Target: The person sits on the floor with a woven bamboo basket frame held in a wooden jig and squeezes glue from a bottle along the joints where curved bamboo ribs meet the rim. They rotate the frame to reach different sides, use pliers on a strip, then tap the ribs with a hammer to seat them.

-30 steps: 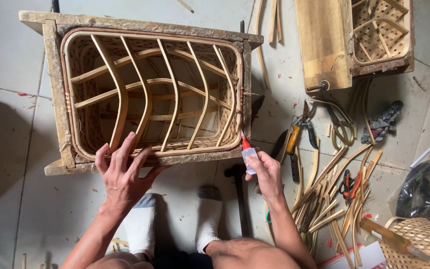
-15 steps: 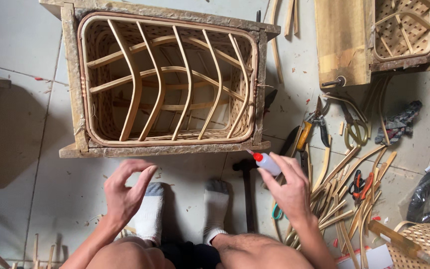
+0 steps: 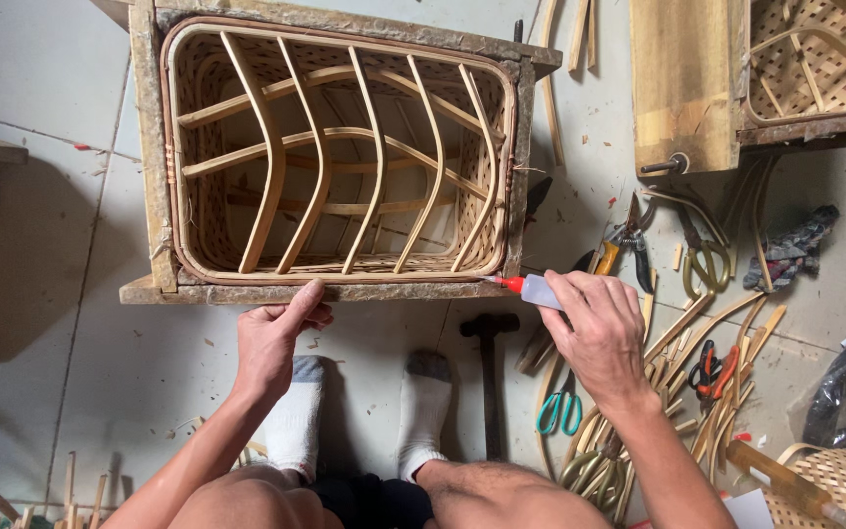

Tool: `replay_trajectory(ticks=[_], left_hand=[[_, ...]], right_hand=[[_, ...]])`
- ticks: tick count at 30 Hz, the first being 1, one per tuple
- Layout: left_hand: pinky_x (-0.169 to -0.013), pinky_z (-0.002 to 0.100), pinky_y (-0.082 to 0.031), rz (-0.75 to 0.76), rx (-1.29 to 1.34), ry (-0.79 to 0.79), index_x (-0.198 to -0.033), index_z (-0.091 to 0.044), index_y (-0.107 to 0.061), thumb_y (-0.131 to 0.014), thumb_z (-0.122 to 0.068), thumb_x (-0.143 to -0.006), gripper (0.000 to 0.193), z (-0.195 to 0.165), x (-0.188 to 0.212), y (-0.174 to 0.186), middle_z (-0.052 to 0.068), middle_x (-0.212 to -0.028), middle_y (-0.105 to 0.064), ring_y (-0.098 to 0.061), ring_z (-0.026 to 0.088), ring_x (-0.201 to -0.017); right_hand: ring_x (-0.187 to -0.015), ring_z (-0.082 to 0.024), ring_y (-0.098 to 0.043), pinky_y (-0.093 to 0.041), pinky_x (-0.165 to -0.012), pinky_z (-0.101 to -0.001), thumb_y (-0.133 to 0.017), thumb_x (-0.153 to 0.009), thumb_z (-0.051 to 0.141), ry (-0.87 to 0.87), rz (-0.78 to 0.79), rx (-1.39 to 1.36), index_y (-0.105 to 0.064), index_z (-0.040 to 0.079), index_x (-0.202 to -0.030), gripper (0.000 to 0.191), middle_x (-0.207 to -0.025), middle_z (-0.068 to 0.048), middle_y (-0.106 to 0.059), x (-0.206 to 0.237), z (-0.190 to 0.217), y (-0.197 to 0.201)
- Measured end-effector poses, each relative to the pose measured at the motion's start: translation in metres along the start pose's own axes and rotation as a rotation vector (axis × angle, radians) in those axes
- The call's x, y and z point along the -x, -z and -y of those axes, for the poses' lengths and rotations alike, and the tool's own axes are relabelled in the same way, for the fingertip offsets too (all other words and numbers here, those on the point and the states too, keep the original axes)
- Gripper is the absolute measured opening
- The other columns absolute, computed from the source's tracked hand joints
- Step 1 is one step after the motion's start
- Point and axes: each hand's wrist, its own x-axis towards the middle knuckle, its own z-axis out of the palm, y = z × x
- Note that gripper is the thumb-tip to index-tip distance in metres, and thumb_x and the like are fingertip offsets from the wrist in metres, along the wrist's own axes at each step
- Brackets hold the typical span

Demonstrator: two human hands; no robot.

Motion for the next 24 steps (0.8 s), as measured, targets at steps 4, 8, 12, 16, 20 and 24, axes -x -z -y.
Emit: replay_trajectory(ticks=[4,8,12,16,20,24], left_hand=[[-0.073,0.033,-0.056,-0.015,0.009,0.001,-0.092,0.006,-0.078,-0.078,-0.03,-0.087,0.036,0.002,-0.002,-0.001,0.015,-0.08,-0.077,-0.072,0.019,-0.074],[-0.075,0.033,-0.056,-0.016,0.004,-0.001,-0.09,0.007,-0.078,-0.079,-0.031,-0.089,0.039,0.006,-0.003,0.0,0.015,-0.081,-0.077,-0.071,0.018,-0.075],[-0.079,0.032,-0.057,-0.015,0.043,0.004,-0.091,0.007,-0.079,-0.079,-0.032,-0.088,0.038,0.008,-0.005,-0.001,0.014,-0.081,-0.077,-0.071,0.017,-0.077],[-0.08,0.031,-0.057,0.002,0.054,-0.015,-0.092,0.005,-0.079,-0.079,-0.032,-0.087,0.037,0.007,-0.006,0.0,0.013,-0.082,-0.077,-0.072,0.016,-0.077],[-0.08,0.031,-0.056,-0.009,0.048,-0.002,-0.093,0.005,-0.08,-0.079,-0.031,-0.087,0.036,0.007,-0.007,0.001,0.013,-0.083,-0.078,-0.071,0.016,-0.077],[-0.081,0.031,-0.055,-0.004,0.024,0.01,-0.094,0.005,-0.08,-0.079,-0.033,-0.087,0.038,0.008,-0.009,0.002,0.012,-0.084,-0.078,-0.071,0.016,-0.078]], right_hand=[[-0.101,-0.025,-0.065,-0.047,-0.093,-0.0421,-0.086,-0.075,0.014,0.053,0.022,0.015,-0.072,0.005,-0.118,0.046,-0.107,-0.006,-0.069,-0.003,-0.002,0.004],[-0.099,-0.025,-0.065,-0.046,-0.092,-0.0419,-0.087,-0.075,0.017,0.021,0.029,-0.022,-0.073,0.006,-0.115,0.045,-0.105,-0.006,-0.07,-0.006,0.0,0.01],[-0.098,-0.026,-0.064,-0.046,-0.091,-0.0418,-0.087,-0.076,0.018,0.018,0.014,-0.085,-0.073,0.007,-0.115,0.044,-0.104,-0.006,-0.07,-0.01,0.011,0.007],[-0.096,-0.025,-0.064,-0.045,-0.094,-0.0431,-0.087,-0.075,0.018,0.069,0.004,-0.104,-0.072,0.005,-0.115,0.045,-0.104,-0.006,-0.07,-0.019,0.022,-0.004],[-0.095,-0.025,-0.064,-0.044,-0.093,-0.0426,-0.087,-0.075,0.015,0.095,0.028,-0.079,-0.072,0.005,-0.114,0.043,-0.103,-0.006,-0.07,-0.025,0.026,-0.007],[-0.094,-0.024,-0.064,-0.044,-0.094,-0.0422,-0.087,-0.074,0.016,0.101,0.044,-0.075,-0.072,0.005,-0.112,0.042,-0.102,-0.005,-0.071,-0.028,0.027,-0.004]])
